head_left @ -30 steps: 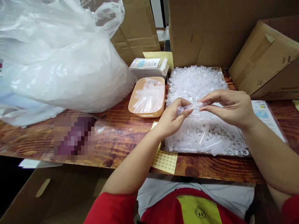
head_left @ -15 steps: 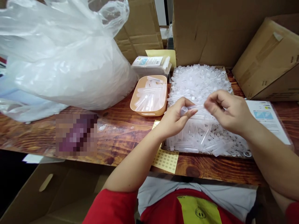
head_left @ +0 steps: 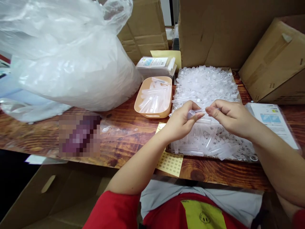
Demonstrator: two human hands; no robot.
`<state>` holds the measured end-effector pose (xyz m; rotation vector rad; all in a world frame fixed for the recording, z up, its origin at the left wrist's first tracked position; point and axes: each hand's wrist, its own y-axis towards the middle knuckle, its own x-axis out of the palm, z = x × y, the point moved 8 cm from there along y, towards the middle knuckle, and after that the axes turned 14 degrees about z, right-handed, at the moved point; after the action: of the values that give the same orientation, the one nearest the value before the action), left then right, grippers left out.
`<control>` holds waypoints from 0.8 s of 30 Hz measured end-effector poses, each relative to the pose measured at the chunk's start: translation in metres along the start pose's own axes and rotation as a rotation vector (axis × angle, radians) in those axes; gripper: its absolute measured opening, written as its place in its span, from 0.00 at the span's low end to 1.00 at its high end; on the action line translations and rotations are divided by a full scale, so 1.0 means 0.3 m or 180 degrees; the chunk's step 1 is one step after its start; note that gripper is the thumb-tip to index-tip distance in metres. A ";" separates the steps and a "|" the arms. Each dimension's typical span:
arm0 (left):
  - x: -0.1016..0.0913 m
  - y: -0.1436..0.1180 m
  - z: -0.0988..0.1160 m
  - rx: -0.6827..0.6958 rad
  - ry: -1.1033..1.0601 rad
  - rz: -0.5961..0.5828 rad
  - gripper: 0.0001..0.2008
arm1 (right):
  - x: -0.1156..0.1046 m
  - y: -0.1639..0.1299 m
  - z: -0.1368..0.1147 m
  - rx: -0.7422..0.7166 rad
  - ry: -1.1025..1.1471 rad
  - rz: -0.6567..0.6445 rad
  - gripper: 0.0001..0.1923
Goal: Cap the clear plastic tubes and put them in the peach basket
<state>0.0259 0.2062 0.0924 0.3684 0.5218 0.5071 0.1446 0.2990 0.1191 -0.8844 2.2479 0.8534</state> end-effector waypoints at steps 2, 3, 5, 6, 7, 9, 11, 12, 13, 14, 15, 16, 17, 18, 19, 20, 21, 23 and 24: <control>-0.001 -0.002 0.004 0.0061 0.0069 0.0028 0.13 | -0.008 0.000 -0.014 -0.0108 0.0015 0.0094 0.18; -0.004 -0.005 0.010 0.0148 0.0145 0.0054 0.13 | -0.012 -0.002 -0.023 -0.0162 0.0040 0.0167 0.17; -0.009 -0.014 0.028 0.0436 0.0466 0.0119 0.09 | -0.008 -0.007 -0.027 -0.0102 0.0220 0.0247 0.20; -0.009 -0.020 0.038 0.0604 0.0696 0.0144 0.07 | 0.001 -0.011 -0.019 0.0055 0.0436 0.0226 0.24; -0.007 -0.028 0.047 0.0769 0.0934 0.0151 0.05 | 0.018 -0.016 -0.006 0.0297 0.0737 0.0131 0.27; 0.002 -0.041 0.061 0.1022 0.1308 0.0141 0.05 | 0.062 -0.031 0.022 0.0886 0.1460 -0.0179 0.31; 0.003 -0.047 0.074 0.1181 0.1401 0.0177 0.07 | 0.091 -0.041 0.035 0.1317 0.1970 -0.0424 0.32; -0.005 -0.045 0.079 0.1212 0.1361 0.0233 0.09 | 0.091 -0.040 0.037 0.1380 0.2029 -0.0456 0.32; -0.021 -0.038 0.080 0.1178 0.1297 0.0326 0.11 | 0.078 -0.033 0.038 0.1341 0.1979 -0.0376 0.32; -0.046 -0.026 0.074 0.1060 0.1239 0.0456 0.13 | 0.056 -0.022 0.041 0.1244 0.1847 -0.0214 0.32; -0.083 -0.011 0.062 0.0869 0.1205 0.0652 0.14 | 0.029 -0.011 0.045 0.1131 0.1680 -0.0028 0.33; -0.131 0.004 0.043 0.0614 0.1208 0.0901 0.14 | 0.002 -0.002 0.049 0.1022 0.1521 0.0137 0.33; -0.186 0.017 0.020 0.0329 0.1247 0.1176 0.14 | -0.021 0.005 0.053 0.0935 0.1395 0.0255 0.33; -0.246 0.025 -0.003 0.0057 0.1308 0.1476 0.14 | -0.039 0.009 0.059 0.0880 0.1304 0.0304 0.33; -0.302 0.030 -0.025 -0.0180 0.1383 0.1717 0.14 | -0.051 0.013 0.063 0.0836 0.1235 0.0292 0.32; -0.353 0.033 -0.044 -0.0377 0.1470 0.1906 0.14 | -0.059 0.016 0.065 0.0787 0.1169 0.0245 0.31; -0.397 0.034 -0.064 -0.0561 0.1552 0.2046 0.14 | -0.067 0.019 0.064 0.0716 0.1106 0.0204 0.30; -0.464 0.032 -0.103 -0.0903 0.1683 0.2181 0.14 | -0.077 0.025 0.054 0.0558 0.0940 0.0142 0.31; -0.486 0.030 -0.123 -0.1067 0.1729 0.2191 0.15 | -0.078 0.027 0.048 0.0483 0.0843 0.0111 0.31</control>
<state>-0.1071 0.1417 0.1219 0.0694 0.8184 1.3641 0.1569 0.3229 0.1290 -0.9348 2.5238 0.5990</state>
